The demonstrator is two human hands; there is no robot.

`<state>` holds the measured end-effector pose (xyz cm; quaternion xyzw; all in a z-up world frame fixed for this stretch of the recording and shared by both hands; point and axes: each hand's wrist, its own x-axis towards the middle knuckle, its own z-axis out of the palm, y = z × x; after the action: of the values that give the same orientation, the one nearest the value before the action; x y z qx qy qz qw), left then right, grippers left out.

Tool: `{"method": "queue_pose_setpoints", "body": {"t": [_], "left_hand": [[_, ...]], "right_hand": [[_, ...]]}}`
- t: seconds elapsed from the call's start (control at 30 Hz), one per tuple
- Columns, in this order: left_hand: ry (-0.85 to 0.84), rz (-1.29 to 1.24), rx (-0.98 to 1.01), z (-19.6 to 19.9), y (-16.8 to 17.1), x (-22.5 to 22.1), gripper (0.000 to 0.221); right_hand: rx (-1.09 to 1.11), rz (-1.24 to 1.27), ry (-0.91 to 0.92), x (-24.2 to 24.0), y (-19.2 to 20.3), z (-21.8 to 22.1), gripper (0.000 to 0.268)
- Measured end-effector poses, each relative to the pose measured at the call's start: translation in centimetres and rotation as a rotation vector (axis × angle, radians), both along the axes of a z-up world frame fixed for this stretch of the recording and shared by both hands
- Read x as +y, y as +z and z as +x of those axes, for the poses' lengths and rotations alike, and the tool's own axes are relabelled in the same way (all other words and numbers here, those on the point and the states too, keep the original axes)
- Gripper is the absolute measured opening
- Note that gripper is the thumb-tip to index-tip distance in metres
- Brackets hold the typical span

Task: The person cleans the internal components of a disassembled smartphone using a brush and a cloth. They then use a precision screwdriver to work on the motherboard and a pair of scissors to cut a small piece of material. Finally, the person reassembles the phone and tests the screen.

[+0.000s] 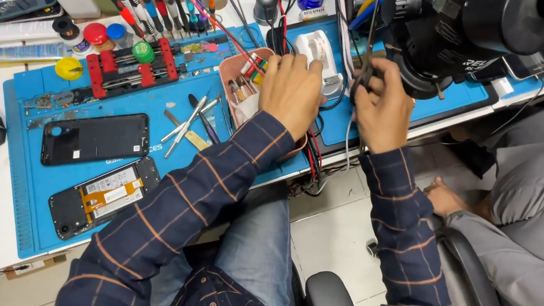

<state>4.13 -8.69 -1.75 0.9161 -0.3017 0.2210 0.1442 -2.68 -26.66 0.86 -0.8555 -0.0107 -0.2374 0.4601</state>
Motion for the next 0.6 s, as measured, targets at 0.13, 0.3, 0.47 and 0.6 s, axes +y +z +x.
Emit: {"method": "queue_pose_setpoints", "body": {"t": [0.13,0.3,0.47,0.6], "left_hand": [[-0.053,-0.207,0.215,0.1,2.0,1.0,0.050],[-0.106,-0.257,0.417,2.5,2.0,2.2,0.033],[-0.258,-0.260,0.580,6.1,1.1,3.2,0.031],[-0.141,-0.277,0.750,7.9,0.9,2.3,0.024]], "right_hand": [[0.048,0.184,0.086,1.4,-0.4,1.3,0.039],[0.048,0.182,0.153,1.0,-1.5,1.9,0.037],[0.082,0.261,0.155,1.6,-0.6,1.5,0.039],[-0.021,0.223,0.135,2.2,0.0,0.6,0.034]]}}
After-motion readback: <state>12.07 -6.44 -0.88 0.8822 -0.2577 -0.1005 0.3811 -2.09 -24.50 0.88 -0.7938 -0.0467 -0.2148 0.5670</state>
